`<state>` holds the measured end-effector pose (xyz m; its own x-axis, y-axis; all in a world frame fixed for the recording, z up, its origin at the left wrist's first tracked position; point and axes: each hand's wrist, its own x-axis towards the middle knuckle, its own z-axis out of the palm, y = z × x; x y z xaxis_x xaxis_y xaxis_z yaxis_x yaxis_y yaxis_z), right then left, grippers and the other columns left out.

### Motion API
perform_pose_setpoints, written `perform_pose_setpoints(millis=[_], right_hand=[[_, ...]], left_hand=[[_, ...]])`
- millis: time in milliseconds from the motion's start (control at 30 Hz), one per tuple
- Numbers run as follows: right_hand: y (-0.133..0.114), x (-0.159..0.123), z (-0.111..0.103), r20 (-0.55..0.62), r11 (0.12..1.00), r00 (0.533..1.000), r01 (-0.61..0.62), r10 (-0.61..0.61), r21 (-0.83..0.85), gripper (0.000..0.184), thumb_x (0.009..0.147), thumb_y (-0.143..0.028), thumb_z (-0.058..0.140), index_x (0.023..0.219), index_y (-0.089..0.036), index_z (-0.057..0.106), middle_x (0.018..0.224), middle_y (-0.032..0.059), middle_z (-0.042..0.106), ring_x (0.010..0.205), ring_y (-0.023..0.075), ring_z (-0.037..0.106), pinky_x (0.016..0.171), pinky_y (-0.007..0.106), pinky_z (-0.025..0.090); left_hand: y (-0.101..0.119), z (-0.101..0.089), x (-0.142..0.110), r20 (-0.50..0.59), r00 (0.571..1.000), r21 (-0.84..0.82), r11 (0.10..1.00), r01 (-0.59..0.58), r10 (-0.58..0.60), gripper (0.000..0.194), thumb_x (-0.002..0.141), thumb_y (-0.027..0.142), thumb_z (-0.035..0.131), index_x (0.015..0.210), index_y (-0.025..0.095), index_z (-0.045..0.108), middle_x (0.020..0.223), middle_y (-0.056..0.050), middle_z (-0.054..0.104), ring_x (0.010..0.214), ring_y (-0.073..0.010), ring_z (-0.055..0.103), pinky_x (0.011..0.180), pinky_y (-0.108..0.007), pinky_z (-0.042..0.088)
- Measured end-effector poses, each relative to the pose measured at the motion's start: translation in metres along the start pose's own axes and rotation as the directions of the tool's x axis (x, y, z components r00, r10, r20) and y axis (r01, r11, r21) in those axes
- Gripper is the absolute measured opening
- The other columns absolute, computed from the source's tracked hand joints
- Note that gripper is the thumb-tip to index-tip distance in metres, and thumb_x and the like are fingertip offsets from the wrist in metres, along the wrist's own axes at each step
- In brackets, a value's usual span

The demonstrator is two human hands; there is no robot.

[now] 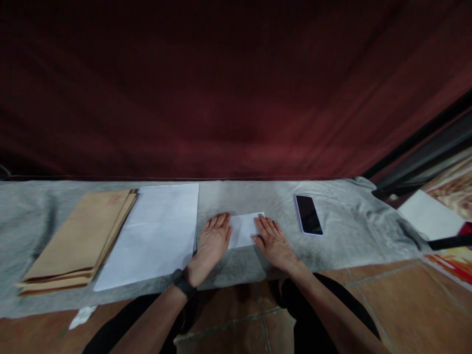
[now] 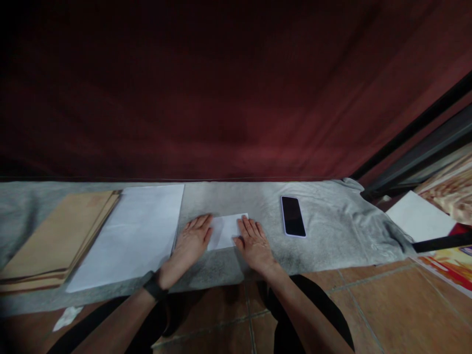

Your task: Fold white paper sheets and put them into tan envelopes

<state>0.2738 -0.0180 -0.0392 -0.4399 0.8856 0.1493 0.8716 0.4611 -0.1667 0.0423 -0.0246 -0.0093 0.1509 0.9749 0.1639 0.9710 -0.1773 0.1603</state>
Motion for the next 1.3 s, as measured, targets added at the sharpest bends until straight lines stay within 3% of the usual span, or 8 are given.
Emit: perform_pose_setpoints(millis=[267, 600, 767, 867, 933, 1067, 1300], right_hand=[[0.001, 0.0, 0.002, -0.009, 1.0, 1.0, -0.004, 0.004, 0.013, 0.059, 0.104, -0.044, 0.041, 0.156, -0.016, 0.035, 0.161, 0.0116, 0.036, 0.149, 0.0266, 0.034, 0.122, 0.049, 0.027], [0.009, 0.001, 0.001, 0.006, 1.0, 1.0, -0.016, 0.016, 0.004, 0.059, 0.103, -0.046, 0.043, 0.156, -0.019, 0.037, 0.161, 0.0096, 0.037, 0.15, 0.0276, 0.032, 0.122, 0.05, 0.027], [0.023, 0.0, 0.001, 0.01, 0.998, 0.998, -0.067, 0.067, -0.021, 0.055, 0.104, -0.043, 0.04, 0.154, -0.022, 0.04, 0.162, 0.0087, 0.036, 0.15, 0.0288, 0.031, 0.121, 0.052, 0.028], [0.026, -0.001, 0.001, -0.002, 0.996, 0.997, -0.083, 0.083, -0.022, 0.053, 0.104, -0.042, 0.04, 0.154, -0.024, 0.04, 0.162, 0.0085, 0.036, 0.15, 0.0286, 0.032, 0.12, 0.052, 0.029], [0.026, -0.001, 0.0, 0.0, 0.996, 0.996, -0.087, 0.087, -0.023, 0.053, 0.104, -0.041, 0.042, 0.154, -0.023, 0.041, 0.161, 0.0096, 0.037, 0.149, 0.029, 0.033, 0.12, 0.052, 0.029], [0.025, 0.0, -0.003, 0.014, 0.995, 0.995, -0.095, 0.095, -0.022, 0.053, 0.103, -0.039, 0.044, 0.152, -0.021, 0.044, 0.161, 0.011, 0.037, 0.148, 0.0303, 0.034, 0.12, 0.053, 0.03], [0.007, 0.007, -0.008, -0.045, 0.998, 0.999, -0.022, 0.024, 0.052, 0.055, 0.106, -0.038, 0.034, 0.155, -0.014, 0.038, 0.161, 0.0123, 0.037, 0.15, 0.0259, 0.032, 0.122, 0.049, 0.03]], left_hand=[[0.005, 0.001, 0.013, -0.03, 0.999, -0.018, 0.999, 0.037, -0.037, 0.034, 0.097, 0.021, 0.041, 0.121, 0.014, 0.063, 0.125, -0.015, 0.064, 0.116, -0.0302, 0.058, 0.099, -0.045, 0.047], [0.002, 0.004, 0.018, -0.06, 0.996, -0.043, 0.997, 0.057, -0.059, 0.026, 0.093, 0.022, 0.047, 0.112, 0.018, 0.063, 0.113, -0.011, 0.066, 0.108, -0.0279, 0.059, 0.096, -0.043, 0.048], [0.002, 0.003, 0.017, -0.063, 0.996, -0.036, 0.998, 0.056, -0.058, 0.026, 0.094, 0.023, 0.046, 0.113, 0.019, 0.064, 0.113, -0.011, 0.066, 0.107, -0.0282, 0.06, 0.094, -0.044, 0.05], [0.007, 0.006, 0.014, -0.082, 0.994, -0.03, 0.997, 0.072, -0.074, 0.033, 0.097, 0.023, 0.04, 0.122, 0.017, 0.061, 0.125, -0.013, 0.065, 0.115, -0.0296, 0.06, 0.1, -0.047, 0.048], [0.014, 0.011, 0.009, -0.097, 0.995, -0.045, 0.999, 0.019, -0.023, 0.039, 0.1, 0.025, 0.036, 0.131, 0.014, 0.058, 0.138, -0.015, 0.06, 0.127, -0.0297, 0.055, 0.107, -0.047, 0.045], [0.032, 0.023, -0.005, -0.1, 0.975, -0.079, 0.975, -0.209, 0.2, 0.05, 0.102, 0.035, 0.036, 0.144, 0.011, 0.046, 0.154, -0.016, 0.048, 0.146, -0.0281, 0.039, 0.118, -0.047, 0.037], [0.04, 0.034, -0.019, -0.085, 0.965, -0.047, 0.967, -0.252, 0.248, 0.059, 0.101, 0.036, 0.037, 0.153, 0.008, 0.034, 0.159, -0.019, 0.04, 0.15, -0.028, 0.031, 0.121, -0.049, 0.033]])
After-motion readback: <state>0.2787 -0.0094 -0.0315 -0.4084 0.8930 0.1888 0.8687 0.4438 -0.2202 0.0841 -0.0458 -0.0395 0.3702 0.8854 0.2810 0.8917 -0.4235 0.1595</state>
